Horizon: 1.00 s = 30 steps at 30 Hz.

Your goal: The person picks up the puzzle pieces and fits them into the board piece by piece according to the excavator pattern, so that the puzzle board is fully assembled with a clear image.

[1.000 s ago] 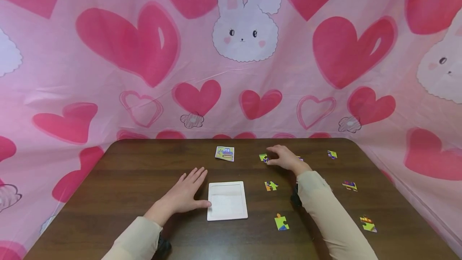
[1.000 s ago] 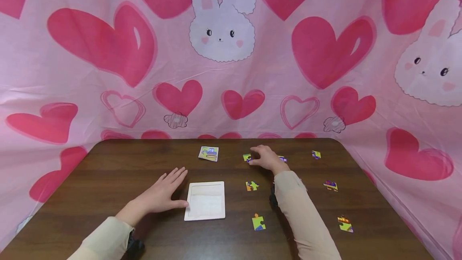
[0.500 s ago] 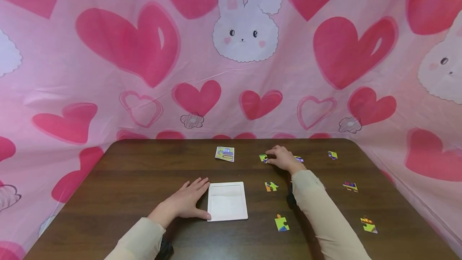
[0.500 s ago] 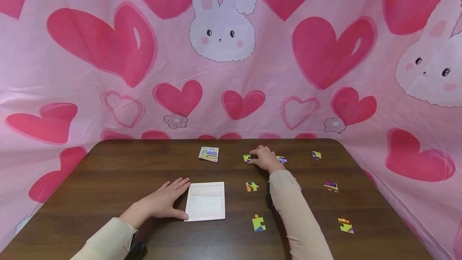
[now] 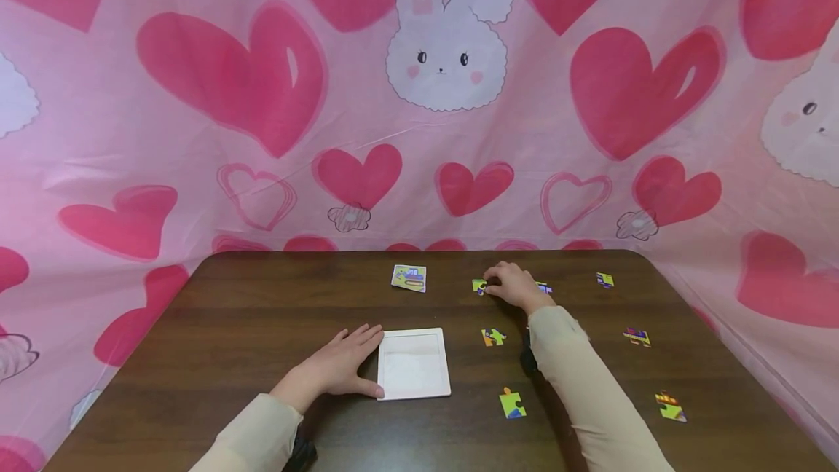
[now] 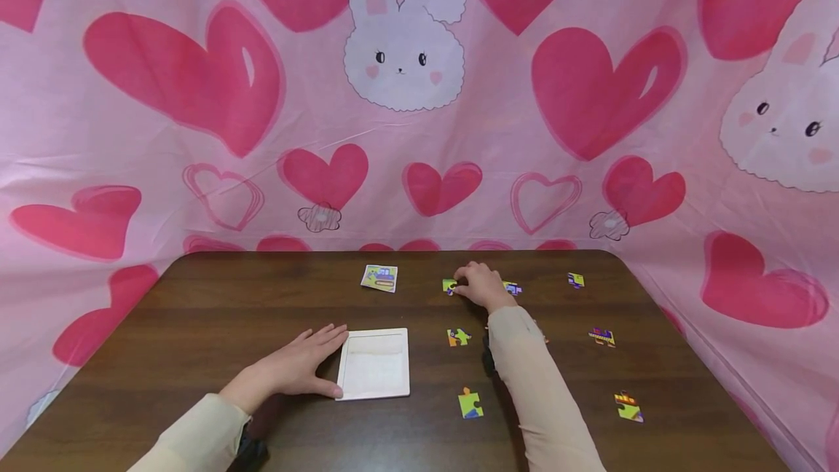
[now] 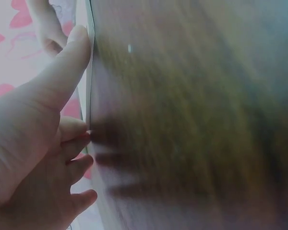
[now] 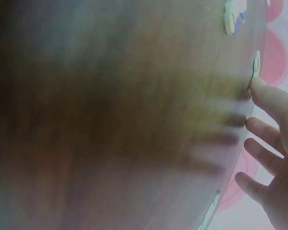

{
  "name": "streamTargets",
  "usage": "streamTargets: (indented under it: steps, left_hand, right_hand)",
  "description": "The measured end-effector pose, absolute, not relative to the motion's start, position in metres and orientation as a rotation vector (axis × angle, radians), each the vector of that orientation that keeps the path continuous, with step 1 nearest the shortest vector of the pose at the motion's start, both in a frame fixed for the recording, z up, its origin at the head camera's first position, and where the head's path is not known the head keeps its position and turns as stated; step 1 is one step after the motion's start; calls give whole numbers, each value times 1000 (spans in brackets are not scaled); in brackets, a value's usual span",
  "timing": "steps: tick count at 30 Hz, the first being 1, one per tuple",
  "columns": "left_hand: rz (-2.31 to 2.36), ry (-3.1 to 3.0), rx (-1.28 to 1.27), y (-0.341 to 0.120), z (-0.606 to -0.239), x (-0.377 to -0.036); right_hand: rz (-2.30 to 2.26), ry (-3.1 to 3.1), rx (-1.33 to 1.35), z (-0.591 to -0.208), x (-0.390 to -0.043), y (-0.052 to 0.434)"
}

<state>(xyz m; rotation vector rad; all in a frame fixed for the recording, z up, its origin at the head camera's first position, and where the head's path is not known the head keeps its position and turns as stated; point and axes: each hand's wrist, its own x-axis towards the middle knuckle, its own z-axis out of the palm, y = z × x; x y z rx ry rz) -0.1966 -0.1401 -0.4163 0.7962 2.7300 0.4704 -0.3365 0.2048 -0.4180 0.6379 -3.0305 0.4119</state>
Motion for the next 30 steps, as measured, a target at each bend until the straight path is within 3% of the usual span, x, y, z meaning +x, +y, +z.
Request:
streamTargets:
  steps: [12,30]
  left_hand:
    - [428,2733,783,-139,-417,-195]
    - [386,2716,772,-137,-417,-198]
  right_hand:
    - [485,-2974,649,-407,-333,198]
    - [504,-2820,1020,-376,-281,117]
